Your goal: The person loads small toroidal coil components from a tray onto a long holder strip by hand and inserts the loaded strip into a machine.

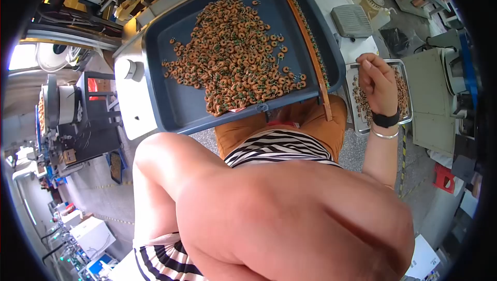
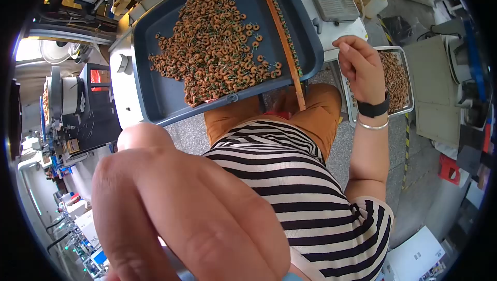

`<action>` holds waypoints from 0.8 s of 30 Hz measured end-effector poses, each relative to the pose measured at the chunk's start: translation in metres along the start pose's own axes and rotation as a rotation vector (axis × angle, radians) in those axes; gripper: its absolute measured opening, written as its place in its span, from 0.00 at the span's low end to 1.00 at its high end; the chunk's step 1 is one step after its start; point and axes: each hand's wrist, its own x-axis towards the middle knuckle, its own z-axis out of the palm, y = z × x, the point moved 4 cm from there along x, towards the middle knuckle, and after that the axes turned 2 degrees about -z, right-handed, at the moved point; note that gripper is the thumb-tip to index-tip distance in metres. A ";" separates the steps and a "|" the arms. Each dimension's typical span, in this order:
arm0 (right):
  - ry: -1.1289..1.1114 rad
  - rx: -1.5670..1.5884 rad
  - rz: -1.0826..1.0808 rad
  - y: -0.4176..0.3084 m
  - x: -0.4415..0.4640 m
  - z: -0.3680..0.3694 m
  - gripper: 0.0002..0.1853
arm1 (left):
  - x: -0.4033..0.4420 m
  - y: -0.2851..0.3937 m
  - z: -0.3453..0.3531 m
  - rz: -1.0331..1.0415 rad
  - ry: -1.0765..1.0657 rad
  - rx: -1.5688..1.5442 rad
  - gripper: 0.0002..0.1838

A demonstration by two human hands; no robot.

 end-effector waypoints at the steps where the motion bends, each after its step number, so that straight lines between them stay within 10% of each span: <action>1: 0.002 -0.006 0.005 0.002 -0.003 0.000 0.08 | -0.002 -0.002 0.001 0.007 0.011 -0.002 0.10; 19: -0.291 -0.099 0.132 0.036 -0.060 0.046 0.17 | -0.014 -0.006 -0.015 -0.072 -0.083 0.342 0.28; 24: -0.192 -0.051 0.223 0.034 -0.065 0.055 0.13 | -0.022 -0.005 -0.067 -0.309 0.168 0.651 0.14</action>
